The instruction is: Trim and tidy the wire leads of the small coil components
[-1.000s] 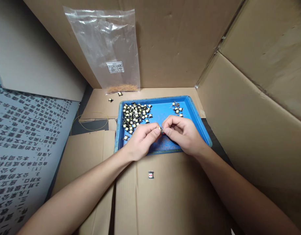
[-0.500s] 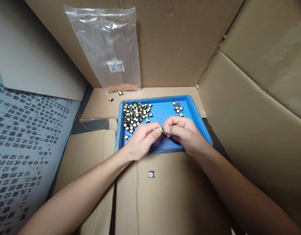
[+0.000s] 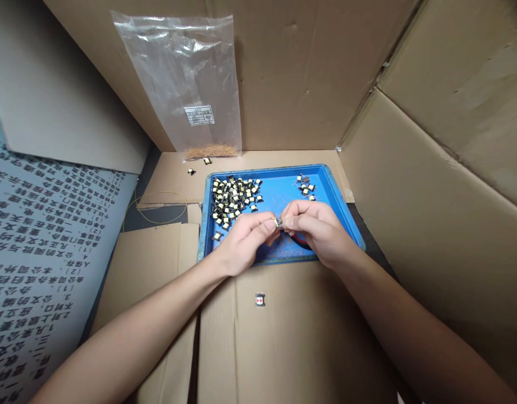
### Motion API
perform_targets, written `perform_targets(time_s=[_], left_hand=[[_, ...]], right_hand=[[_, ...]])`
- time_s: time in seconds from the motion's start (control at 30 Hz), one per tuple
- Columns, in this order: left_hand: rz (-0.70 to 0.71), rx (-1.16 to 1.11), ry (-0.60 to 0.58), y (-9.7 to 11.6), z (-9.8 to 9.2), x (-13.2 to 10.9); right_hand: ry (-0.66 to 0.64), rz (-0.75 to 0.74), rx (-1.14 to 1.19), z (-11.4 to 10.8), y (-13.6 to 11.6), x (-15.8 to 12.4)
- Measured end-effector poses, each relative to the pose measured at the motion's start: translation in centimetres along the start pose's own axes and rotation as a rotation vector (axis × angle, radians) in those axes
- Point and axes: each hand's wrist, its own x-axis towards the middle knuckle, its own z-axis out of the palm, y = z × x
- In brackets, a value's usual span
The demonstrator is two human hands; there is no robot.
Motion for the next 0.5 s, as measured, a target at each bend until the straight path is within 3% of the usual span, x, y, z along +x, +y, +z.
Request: perform_targets(time_s=[0.3, 0.5], left_hand=[[-0.007, 0.021, 0.01, 0.08, -0.03, -0.01], [-0.01, 0.037, 0.008, 0.0, -0.07, -0.07]], right_hand=[[-0.097, -0.063, -0.024, -0.89, 0.03, -0.3], [-0.095, -0.084, -0.049, -0.32, -0.44, -0.49]])
